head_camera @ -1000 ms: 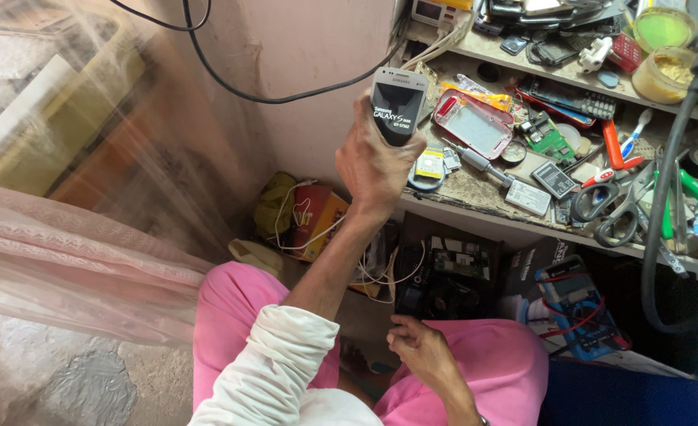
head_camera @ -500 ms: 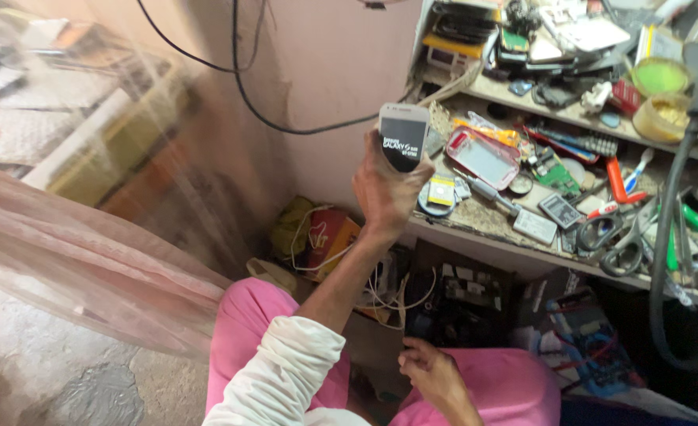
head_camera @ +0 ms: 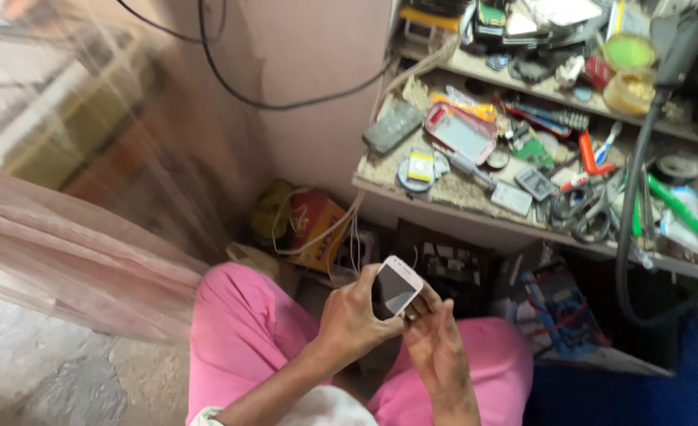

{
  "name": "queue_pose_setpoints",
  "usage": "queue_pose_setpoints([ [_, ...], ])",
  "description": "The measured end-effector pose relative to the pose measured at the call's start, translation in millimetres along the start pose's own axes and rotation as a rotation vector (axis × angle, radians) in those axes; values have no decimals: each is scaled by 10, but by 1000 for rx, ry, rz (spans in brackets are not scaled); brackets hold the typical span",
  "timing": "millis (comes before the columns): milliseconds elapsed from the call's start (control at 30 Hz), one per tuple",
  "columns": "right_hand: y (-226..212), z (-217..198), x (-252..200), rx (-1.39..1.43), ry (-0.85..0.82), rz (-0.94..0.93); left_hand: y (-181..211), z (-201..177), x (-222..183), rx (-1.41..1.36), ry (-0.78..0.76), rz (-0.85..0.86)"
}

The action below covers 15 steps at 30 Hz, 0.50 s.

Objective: The person disassembles a white Samsung smartphone, removes the motherboard, and uses scissors to trim a ribbon cable. They then reassemble the phone, insert the battery, and power it on to verify functionality.

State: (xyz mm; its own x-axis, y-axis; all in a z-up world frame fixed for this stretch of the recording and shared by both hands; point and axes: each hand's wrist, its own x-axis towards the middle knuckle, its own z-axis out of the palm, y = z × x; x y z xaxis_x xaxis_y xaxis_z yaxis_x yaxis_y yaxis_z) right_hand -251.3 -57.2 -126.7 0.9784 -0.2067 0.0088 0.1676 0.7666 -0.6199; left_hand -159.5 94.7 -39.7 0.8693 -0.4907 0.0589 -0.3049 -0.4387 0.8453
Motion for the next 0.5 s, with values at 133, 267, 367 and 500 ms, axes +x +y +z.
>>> queue_pose_setpoints([
  [133, 139, 173, -79, 174, 71, 121, -179, 129, -173, 61, -41, -63],
  [267, 181, 169, -94, 232, 18, 141, -281, 157, -210, 29, -70, -81],
  [367, 193, 163, -104, 154, 84, 144, -254, 148, -215, -73, -35, -74],
  [500, 199, 150, -130, 1, 177, 161, -237, 108, -202, -188, -114, -224],
])
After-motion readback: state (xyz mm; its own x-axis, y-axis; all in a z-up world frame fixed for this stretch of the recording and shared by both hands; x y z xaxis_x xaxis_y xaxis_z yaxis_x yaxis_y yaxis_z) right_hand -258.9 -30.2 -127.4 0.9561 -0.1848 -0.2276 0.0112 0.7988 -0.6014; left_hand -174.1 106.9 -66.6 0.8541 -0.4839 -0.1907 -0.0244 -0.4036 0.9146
